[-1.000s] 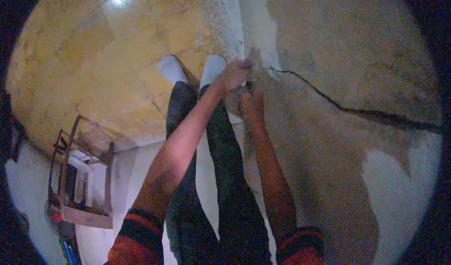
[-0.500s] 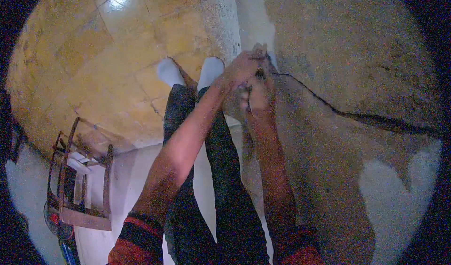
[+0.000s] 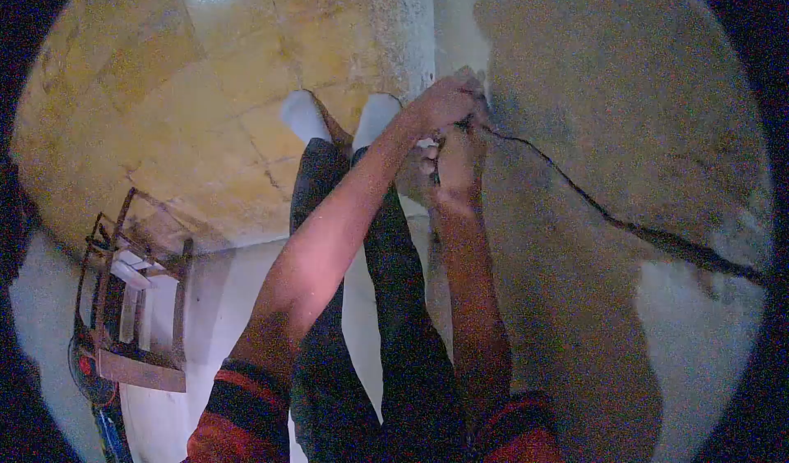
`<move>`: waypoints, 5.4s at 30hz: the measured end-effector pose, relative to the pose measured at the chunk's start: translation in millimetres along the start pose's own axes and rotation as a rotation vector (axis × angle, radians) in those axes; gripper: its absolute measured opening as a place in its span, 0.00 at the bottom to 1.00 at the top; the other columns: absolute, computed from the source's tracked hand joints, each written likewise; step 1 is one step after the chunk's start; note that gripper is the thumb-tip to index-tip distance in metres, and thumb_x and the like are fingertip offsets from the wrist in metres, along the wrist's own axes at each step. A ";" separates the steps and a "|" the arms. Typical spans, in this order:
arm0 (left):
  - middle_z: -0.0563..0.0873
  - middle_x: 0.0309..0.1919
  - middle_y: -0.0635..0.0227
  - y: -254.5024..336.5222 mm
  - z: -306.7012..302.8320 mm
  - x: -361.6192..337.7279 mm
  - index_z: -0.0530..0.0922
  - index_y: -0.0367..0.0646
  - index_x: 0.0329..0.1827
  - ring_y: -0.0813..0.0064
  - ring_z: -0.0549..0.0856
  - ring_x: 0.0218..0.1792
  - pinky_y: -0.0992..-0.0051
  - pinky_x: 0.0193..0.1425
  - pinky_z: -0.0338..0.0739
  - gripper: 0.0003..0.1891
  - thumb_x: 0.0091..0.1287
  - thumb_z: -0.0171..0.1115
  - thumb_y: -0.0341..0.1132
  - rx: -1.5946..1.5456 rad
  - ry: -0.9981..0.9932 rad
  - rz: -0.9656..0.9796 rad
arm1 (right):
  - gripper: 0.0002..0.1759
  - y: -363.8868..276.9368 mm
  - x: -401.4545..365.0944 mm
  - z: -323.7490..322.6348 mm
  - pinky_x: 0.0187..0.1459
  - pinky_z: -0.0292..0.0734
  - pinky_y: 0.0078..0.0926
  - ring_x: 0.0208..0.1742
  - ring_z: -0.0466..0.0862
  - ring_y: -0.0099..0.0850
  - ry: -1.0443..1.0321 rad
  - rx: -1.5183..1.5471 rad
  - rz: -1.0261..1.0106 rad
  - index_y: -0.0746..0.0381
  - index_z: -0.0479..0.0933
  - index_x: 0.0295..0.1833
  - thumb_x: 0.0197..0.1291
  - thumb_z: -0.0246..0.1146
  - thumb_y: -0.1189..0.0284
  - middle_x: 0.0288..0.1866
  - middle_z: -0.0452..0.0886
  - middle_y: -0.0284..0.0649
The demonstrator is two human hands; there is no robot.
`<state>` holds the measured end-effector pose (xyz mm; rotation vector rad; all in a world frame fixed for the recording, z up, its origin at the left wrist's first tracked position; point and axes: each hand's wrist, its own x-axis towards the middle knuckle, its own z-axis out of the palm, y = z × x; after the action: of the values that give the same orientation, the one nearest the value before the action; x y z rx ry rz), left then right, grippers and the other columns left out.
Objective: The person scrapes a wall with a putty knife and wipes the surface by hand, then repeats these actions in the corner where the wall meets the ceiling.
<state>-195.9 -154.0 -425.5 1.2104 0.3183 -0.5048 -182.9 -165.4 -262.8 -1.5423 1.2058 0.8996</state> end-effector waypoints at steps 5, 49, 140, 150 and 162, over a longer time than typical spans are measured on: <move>0.80 0.47 0.42 26.2 13.7 -7.8 0.73 0.36 0.55 0.44 0.81 0.51 0.56 0.57 0.74 0.21 0.59 0.55 0.35 0.137 0.155 -0.205 | 0.09 -10.5 -20.5 -10.6 0.18 0.59 0.12 0.22 0.67 0.14 -0.004 -0.072 -0.017 0.55 0.68 0.49 0.63 0.53 0.72 0.29 0.69 0.27; 0.60 0.72 0.40 124.5 79.2 -2.4 0.62 0.28 0.70 0.44 0.56 0.74 0.60 0.78 0.48 0.29 0.77 0.44 0.44 -0.359 0.752 -0.040 | 0.30 196.6 -40.5 -111.7 0.49 0.70 0.35 0.43 0.74 0.36 -0.231 -0.847 -0.403 0.62 0.64 0.70 0.64 0.60 0.65 0.45 0.74 0.44; 0.61 0.71 0.40 145.8 64.4 -11.5 0.56 0.27 0.72 0.48 0.62 0.73 0.62 0.77 0.51 0.24 0.78 0.36 0.33 -0.408 0.713 0.053 | 0.36 155.6 -5.8 -52.7 0.13 0.61 0.22 0.12 0.64 0.19 -0.261 -0.561 -0.244 0.51 0.59 0.76 0.63 0.58 0.76 0.19 0.67 0.29; 0.63 0.72 0.43 190.1 80.7 -18.9 0.56 0.31 0.73 0.50 0.63 0.73 0.63 0.76 0.55 0.24 0.78 0.37 0.35 -0.282 0.791 0.278 | 0.37 147.4 -19.7 -44.5 0.14 0.62 0.23 0.12 0.64 0.21 -0.262 -0.640 -0.219 0.50 0.56 0.78 0.62 0.57 0.73 0.17 0.66 0.30; 0.68 0.69 0.45 202.4 112.6 -116.7 0.55 0.41 0.76 0.51 0.70 0.68 0.63 0.71 0.65 0.30 0.70 0.42 0.21 -0.178 0.451 0.244 | 0.35 142.2 -51.4 -46.2 0.33 0.68 0.30 0.31 0.72 0.32 -0.401 -0.632 -0.372 0.58 0.59 0.75 0.61 0.58 0.72 0.36 0.70 0.39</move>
<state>-191.1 -183.8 -168.0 1.1618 0.5770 0.0143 -333.5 -205.0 -235.4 -1.8677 0.3324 1.3261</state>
